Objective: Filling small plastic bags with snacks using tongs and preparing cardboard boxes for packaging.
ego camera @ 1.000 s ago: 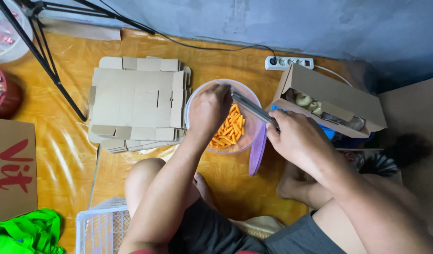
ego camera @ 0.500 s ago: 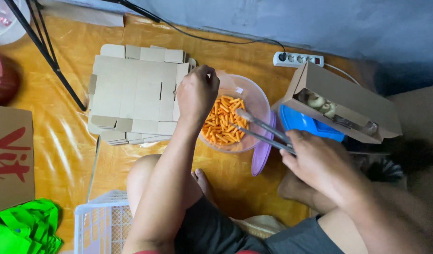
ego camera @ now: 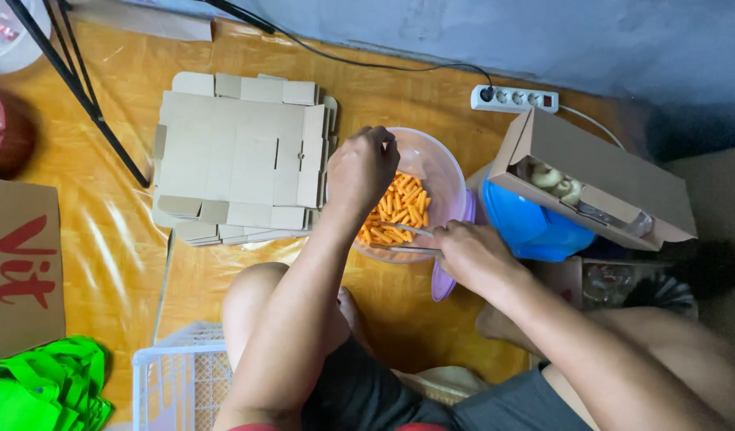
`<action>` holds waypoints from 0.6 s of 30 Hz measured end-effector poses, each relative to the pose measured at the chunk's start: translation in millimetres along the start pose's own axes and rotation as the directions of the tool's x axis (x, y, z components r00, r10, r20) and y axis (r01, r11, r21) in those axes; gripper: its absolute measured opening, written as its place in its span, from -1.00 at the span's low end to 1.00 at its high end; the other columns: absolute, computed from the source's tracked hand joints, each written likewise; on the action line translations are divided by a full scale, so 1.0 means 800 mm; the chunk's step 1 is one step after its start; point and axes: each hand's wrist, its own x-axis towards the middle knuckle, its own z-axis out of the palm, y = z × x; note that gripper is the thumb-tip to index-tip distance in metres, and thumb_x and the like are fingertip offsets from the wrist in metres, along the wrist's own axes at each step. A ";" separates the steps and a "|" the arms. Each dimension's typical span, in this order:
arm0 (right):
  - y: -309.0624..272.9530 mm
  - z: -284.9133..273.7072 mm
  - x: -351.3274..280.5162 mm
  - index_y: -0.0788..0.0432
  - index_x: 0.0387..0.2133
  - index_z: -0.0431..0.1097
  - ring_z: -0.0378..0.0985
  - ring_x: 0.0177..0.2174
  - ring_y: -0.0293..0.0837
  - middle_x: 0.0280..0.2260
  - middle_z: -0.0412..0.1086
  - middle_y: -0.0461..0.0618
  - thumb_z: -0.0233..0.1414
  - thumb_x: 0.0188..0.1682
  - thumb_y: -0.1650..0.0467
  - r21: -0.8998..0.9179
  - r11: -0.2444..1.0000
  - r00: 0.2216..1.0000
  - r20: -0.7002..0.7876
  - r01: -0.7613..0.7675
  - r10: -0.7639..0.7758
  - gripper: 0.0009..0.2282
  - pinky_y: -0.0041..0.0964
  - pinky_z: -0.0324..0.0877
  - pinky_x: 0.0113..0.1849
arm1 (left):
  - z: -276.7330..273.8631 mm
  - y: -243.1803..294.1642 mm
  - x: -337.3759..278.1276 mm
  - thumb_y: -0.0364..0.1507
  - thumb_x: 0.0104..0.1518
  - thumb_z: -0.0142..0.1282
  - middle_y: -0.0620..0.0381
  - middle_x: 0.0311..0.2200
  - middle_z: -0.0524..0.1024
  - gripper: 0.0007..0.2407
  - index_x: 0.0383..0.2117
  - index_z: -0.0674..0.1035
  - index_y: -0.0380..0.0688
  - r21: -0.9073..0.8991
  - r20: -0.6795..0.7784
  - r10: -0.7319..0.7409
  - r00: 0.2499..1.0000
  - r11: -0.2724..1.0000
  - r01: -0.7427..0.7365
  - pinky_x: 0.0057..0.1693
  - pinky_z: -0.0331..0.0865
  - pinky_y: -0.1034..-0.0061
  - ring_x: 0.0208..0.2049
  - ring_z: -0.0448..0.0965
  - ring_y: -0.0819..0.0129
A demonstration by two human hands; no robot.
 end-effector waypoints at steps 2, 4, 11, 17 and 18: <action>0.005 0.032 0.009 0.04 -0.34 0.47 0.66 -0.31 0.06 -0.39 0.51 0.00 0.17 -0.18 0.29 0.001 1.000 1.000 0.014 0.008 -0.008 -0.82 0.01 0.58 -0.35 | 0.006 0.001 0.000 -0.30 0.06 0.16 0.23 -0.55 0.55 -0.94 -0.41 0.65 0.18 0.000 0.001 0.003 1.000 1.000 -0.003 -0.28 0.59 0.22 -0.45 0.70 0.10; 0.001 0.057 0.019 0.01 -0.43 0.49 0.64 -0.44 -0.05 -0.50 0.47 -0.08 0.12 -0.15 0.34 -0.120 0.992 1.000 -0.016 -0.026 0.024 -0.93 -0.13 0.53 -0.47 | 0.009 0.004 0.001 -0.27 0.05 0.16 0.25 -0.53 0.54 -0.94 -0.41 0.64 0.20 0.019 0.011 0.004 1.000 1.000 -0.004 -0.28 0.59 0.26 -0.43 0.70 0.14; -0.008 0.062 0.040 0.11 -0.41 0.46 0.64 -0.48 0.00 -0.49 0.45 -0.02 0.04 -0.13 0.41 -0.092 0.994 0.995 -0.087 -0.066 0.058 -0.92 -0.11 0.53 -0.51 | 0.007 0.005 0.002 -0.29 0.09 0.15 0.20 -0.52 0.56 -0.92 -0.37 0.65 0.17 -0.020 0.050 0.001 0.999 1.000 0.000 -0.24 0.58 0.22 -0.39 0.70 0.09; -0.007 0.038 0.040 0.19 -0.42 0.47 0.65 -0.48 0.11 -0.48 0.42 0.07 -0.04 -0.12 0.49 -0.069 0.995 0.994 -0.088 -0.074 0.068 -0.88 0.00 0.53 -0.50 | -0.008 0.003 -0.001 -0.29 0.09 0.15 0.20 -0.52 0.57 -0.93 -0.37 0.65 0.18 -0.006 0.016 -0.011 1.000 1.000 0.011 -0.24 0.58 0.23 -0.38 0.70 0.11; -0.010 0.037 0.040 0.21 -0.40 0.46 0.65 -0.47 0.16 -0.47 0.43 0.10 -0.07 -0.08 0.48 -0.001 0.999 0.998 -0.051 -0.037 0.037 -0.86 0.06 0.53 -0.48 | -0.010 0.002 0.000 -0.28 0.10 0.14 0.19 -0.53 0.57 -0.92 -0.36 0.64 0.18 -0.009 0.027 -0.011 1.000 1.000 0.011 -0.24 0.58 0.22 -0.39 0.70 0.10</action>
